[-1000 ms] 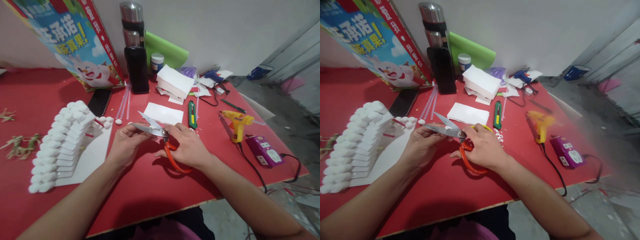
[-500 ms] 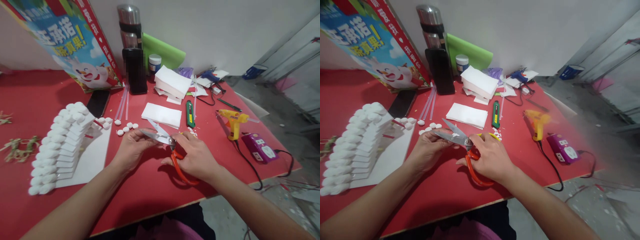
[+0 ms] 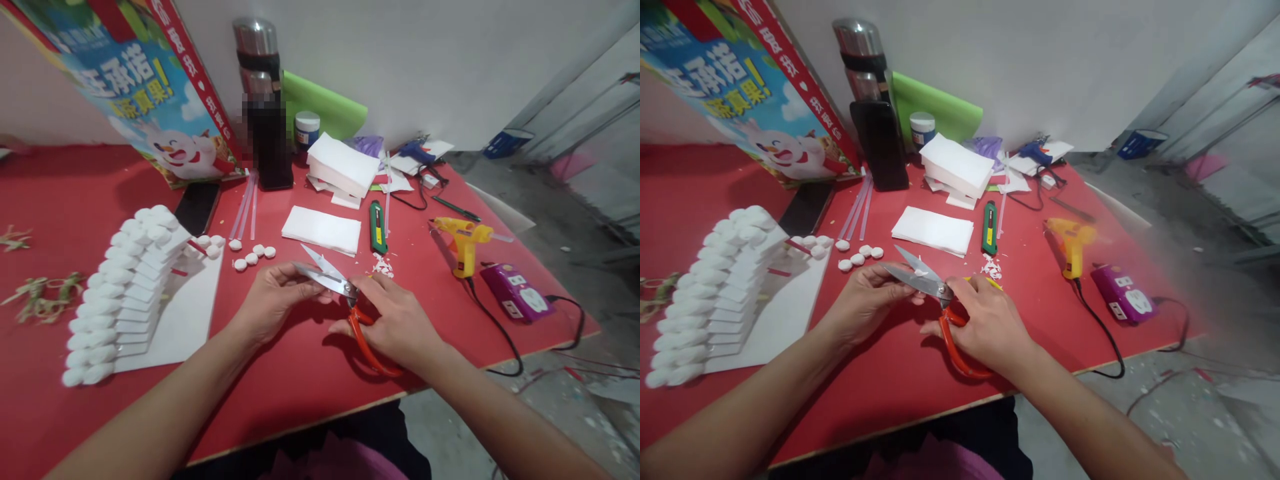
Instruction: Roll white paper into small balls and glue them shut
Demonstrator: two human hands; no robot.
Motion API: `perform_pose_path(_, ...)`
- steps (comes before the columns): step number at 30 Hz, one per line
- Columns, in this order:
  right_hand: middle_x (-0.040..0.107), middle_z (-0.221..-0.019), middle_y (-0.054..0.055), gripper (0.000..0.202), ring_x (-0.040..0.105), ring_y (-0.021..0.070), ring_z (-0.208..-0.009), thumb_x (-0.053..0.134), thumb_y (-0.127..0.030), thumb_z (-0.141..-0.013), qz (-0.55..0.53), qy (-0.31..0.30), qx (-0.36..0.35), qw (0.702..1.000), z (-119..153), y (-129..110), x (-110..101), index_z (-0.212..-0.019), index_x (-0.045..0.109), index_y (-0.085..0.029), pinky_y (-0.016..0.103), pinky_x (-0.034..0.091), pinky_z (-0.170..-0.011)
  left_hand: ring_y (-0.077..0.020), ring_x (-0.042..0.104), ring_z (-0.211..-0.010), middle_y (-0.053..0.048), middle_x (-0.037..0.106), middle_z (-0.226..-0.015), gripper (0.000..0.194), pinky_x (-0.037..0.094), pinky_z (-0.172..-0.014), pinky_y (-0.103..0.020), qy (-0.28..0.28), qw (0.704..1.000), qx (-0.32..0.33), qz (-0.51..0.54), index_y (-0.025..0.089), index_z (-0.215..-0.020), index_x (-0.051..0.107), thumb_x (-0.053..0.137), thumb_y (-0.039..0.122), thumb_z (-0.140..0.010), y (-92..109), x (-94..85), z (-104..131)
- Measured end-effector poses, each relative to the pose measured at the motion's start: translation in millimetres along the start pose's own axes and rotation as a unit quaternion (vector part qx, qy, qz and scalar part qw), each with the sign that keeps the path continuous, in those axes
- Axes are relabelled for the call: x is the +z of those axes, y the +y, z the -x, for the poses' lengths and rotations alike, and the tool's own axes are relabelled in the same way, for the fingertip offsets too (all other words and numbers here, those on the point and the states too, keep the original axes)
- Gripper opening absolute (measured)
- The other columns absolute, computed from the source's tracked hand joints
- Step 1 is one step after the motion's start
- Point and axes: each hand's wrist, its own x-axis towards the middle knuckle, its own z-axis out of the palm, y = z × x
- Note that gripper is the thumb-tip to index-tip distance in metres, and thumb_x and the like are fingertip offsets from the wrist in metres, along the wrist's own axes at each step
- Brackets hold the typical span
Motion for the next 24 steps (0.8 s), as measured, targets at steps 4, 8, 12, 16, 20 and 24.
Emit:
perform_pose_path(4,0.071,-0.091,0.013,0.055,0.067,0.0232,-0.075,0.062,-0.067,-0.097,-0.013,0.005,0.005,1.0,4,-1,0,-0.114,0.068,-0.015,0.035,0.055,-0.068,-0.0133,0.075,-0.065,-0.006,0.081,-0.076,0.018,0.063,-0.069,-0.021,-0.007,1.0,-0.017,0.006,0.015,-0.083,0.083,0.096,0.019,-0.071,2,1.7,-1)
perform_pose_path(8,0.071,-0.086,0.007,0.05,0.066,0.0212,-0.075,0.066,-0.067,-0.094,-0.059,-0.025,0.078,0.995,1,-4,-12,-0.108,0.068,-0.019,0.032,0.054,-0.07,-0.016,0.077,-0.066,-0.007,0.081,-0.077,0.019,0.065,-0.066,-0.024,-0.019,0.998,-0.05,0.04,0.016,-0.085,0.082,0.096,0.021,-0.072,4,1.8,-1)
perform_pose_path(12,0.063,-0.07,-0.002,0.045,0.056,0.0163,-0.059,0.065,-0.066,-0.095,-0.101,-0.086,0.189,0.973,-7,3,-30,-0.108,0.066,-0.023,0.027,0.046,-0.057,-0.0189,0.079,-0.069,-0.005,0.082,-0.087,0.026,0.067,-0.069,-0.029,-0.024,0.995,-0.062,0.071,0.019,-0.091,0.082,0.097,0.02,-0.07,7,0.0,-1)
perform_pose_path(16,0.073,-0.1,0.008,0.056,0.069,0.0246,-0.081,0.07,-0.064,-0.092,0.009,-0.127,0.185,0.974,-7,18,-38,-0.128,0.062,-0.022,0.033,0.052,-0.068,-0.0153,0.077,-0.071,-0.004,0.079,-0.084,0.026,0.065,-0.068,-0.024,-0.031,0.996,-0.043,0.075,0.019,-0.095,0.084,0.096,0.02,-0.072,9,-2.1,-2)
perform_pose_path(20,0.073,-0.113,0.012,0.055,0.073,0.0322,-0.098,0.071,-0.06,-0.093,0.068,-0.133,0.183,0.972,0,28,-37,-0.13,0.061,-0.022,0.038,0.054,-0.076,-0.0164,0.074,-0.07,-0.003,0.077,-0.084,0.03,0.065,-0.064,-0.028,-0.019,0.999,-0.027,0.036,0.021,-0.099,0.082,0.095,0.021,-0.072,6,-5.1,-3)
perform_pose_path(24,0.073,-0.109,0.012,0.048,0.073,0.0332,-0.1,0.069,-0.057,-0.095,0.087,-0.134,0.199,0.967,5,32,-37,-0.127,0.064,-0.022,0.038,0.054,-0.077,-0.0204,0.075,-0.077,-0.005,0.076,-0.088,0.025,0.066,-0.072,-0.037,-0.003,0.994,0.045,-0.102,0.021,-0.1,0.08,0.09,0.028,-0.079,3,-6.0,-4)
